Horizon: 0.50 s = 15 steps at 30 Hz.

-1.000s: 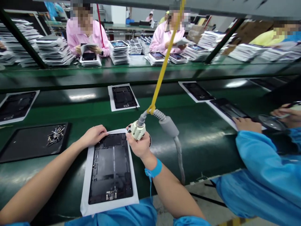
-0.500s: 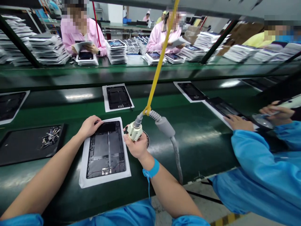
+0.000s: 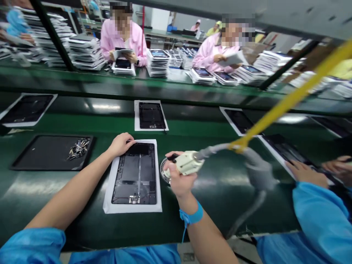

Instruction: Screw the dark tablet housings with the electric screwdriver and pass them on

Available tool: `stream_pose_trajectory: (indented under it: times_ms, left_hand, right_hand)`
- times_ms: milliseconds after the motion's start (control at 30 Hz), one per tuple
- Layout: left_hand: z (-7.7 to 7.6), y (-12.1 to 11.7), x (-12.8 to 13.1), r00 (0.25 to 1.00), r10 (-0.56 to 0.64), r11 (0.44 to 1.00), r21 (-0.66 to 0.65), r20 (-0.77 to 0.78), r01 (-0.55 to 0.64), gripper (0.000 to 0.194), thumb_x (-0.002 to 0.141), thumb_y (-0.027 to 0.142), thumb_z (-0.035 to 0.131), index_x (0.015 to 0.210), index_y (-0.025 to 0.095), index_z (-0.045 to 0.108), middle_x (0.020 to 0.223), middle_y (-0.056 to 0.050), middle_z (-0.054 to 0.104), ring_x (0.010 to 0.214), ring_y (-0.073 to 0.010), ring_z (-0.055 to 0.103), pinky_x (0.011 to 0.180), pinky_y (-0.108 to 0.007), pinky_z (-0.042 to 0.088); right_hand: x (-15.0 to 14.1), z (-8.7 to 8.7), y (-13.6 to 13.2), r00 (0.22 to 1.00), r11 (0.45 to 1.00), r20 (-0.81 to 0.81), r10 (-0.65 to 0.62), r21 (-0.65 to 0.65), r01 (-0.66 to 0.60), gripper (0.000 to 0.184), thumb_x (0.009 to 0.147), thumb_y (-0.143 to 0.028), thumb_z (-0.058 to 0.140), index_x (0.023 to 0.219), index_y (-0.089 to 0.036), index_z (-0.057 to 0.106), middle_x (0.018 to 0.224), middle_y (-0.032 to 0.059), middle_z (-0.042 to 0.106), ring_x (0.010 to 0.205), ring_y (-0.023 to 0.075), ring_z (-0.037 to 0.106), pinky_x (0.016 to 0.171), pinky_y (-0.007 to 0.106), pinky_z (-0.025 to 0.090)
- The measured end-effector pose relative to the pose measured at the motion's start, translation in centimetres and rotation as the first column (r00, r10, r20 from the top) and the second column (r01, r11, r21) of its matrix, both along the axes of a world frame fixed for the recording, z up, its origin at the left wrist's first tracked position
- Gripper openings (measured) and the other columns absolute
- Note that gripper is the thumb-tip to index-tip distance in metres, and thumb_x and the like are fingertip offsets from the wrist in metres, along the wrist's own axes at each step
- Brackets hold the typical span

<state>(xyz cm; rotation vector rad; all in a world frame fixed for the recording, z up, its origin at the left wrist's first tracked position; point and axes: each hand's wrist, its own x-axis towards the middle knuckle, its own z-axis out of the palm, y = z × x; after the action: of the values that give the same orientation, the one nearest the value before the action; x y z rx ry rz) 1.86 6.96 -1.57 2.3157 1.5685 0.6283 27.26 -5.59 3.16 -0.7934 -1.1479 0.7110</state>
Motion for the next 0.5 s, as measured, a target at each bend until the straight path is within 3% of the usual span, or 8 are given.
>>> stream_pose_trajectory:
  times_ms: [133, 267, 500]
  left_hand:
    - [0.0, -0.2, 0.4, 1.000, 0.018, 1.000, -0.017, -0.001, -0.018, 0.020, 0.098, 0.033, 0.062, 0.090, 0.020, 0.073, 0.091, -0.007, 0.070, 0.094, -0.0249, 0.064, 0.088, -0.038, 0.049]
    - [0.0, -0.3, 0.7, 1.000, 0.021, 1.000, -0.022, -0.009, -0.021, 0.020, 0.099, 0.034, 0.062, 0.091, 0.019, 0.074, 0.093, -0.007, 0.071, 0.096, -0.0246, 0.065, 0.090, -0.037, 0.049]
    - [-0.1, -0.3, 1.0, 1.000, 0.023, 0.999, -0.027, -0.018, -0.023, 0.020, 0.099, 0.035, 0.063, 0.094, 0.020, 0.075, 0.096, -0.007, 0.072, 0.099, -0.0242, 0.066, 0.091, -0.035, 0.048]
  right_hand:
    - [-2.0, 0.1, -1.8, 0.976, 0.978, -0.076, 0.203, -0.026, -0.205, 0.025, 0.092, -0.031, 0.071, 0.115, -0.027, 0.062, 0.099, 0.0024, 0.068, 0.054, 0.0124, 0.066, 0.043, 0.026, 0.056]
    - [-4.4, -1.0, -3.9, 0.892, 0.888, -0.061, 0.447, -0.085, -0.451, 0.032, 0.093, -0.036, 0.072, 0.122, -0.030, 0.060, 0.104, 0.0038, 0.067, 0.057, 0.0117, 0.066, 0.047, 0.026, 0.057]
    - [-5.2, -2.3, -5.2, 0.857, 0.846, -0.048, 0.513, -0.143, -0.514, 0.034, 0.093, -0.038, 0.072, 0.122, -0.029, 0.057, 0.105, 0.0058, 0.067, 0.059, 0.0127, 0.066, 0.052, 0.029, 0.058]
